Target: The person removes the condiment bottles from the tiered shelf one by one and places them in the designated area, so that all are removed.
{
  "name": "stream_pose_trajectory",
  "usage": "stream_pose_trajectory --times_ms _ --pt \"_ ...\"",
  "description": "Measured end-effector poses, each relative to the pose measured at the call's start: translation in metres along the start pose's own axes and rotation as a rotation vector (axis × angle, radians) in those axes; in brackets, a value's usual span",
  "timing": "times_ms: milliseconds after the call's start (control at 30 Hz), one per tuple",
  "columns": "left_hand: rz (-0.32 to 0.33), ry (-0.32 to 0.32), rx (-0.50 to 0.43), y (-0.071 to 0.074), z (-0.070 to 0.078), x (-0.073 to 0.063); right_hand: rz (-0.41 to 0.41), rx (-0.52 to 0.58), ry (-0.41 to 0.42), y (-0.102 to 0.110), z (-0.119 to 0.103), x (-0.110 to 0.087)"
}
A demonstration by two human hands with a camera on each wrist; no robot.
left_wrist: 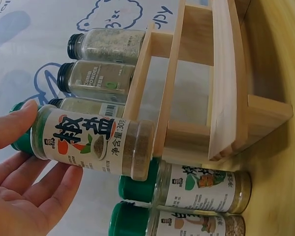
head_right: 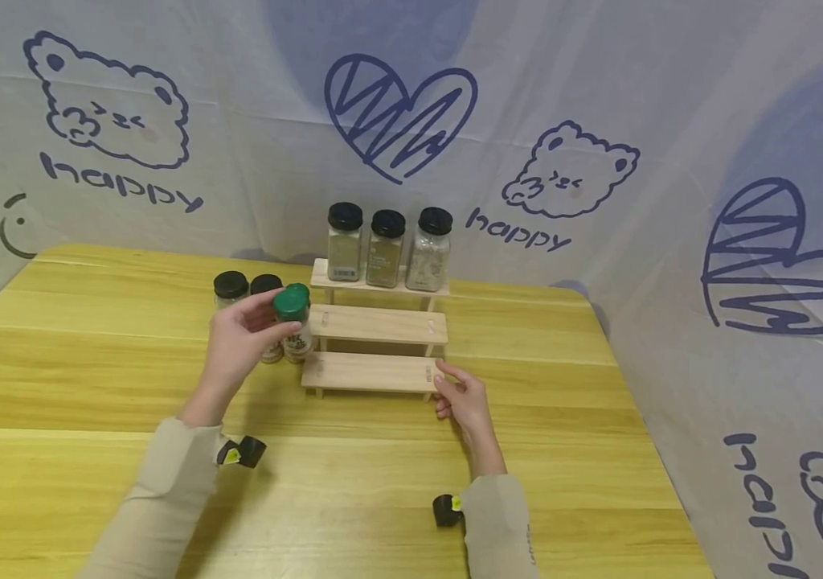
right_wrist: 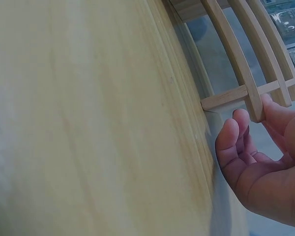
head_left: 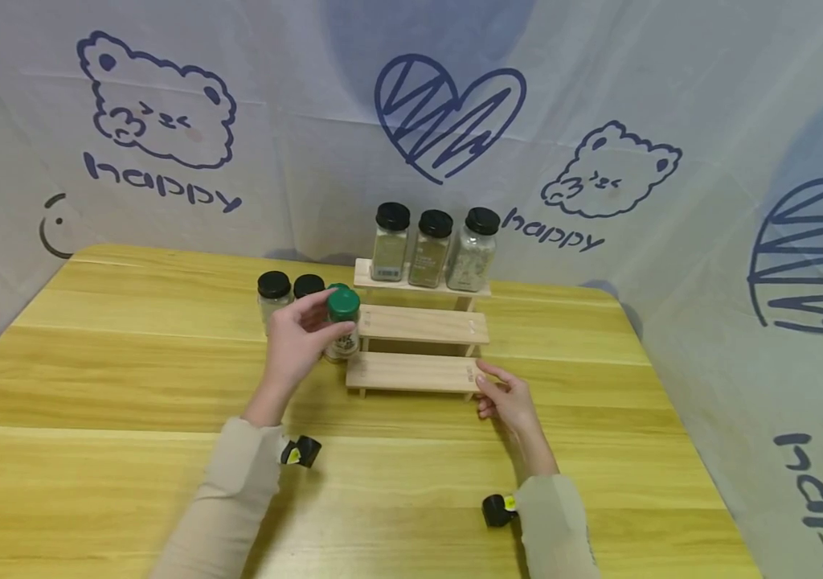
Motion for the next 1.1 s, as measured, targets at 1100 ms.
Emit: stream_pose_trajectory --times_ms 1100 --pt "0.028 0.026 0.117 0.052 -0.015 -0.010 0.014 -0.030 0.015 0.000 -0.001 0.001"
Point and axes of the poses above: each hand's wrist, its own x-axis towards the middle knuckle, its own y-axis out of the back of the hand, z = x × y, the point moved 10 cm from there along x, towards the middle knuckle, and after that the axes turned 1 degree about x, right-handed, at the moved point
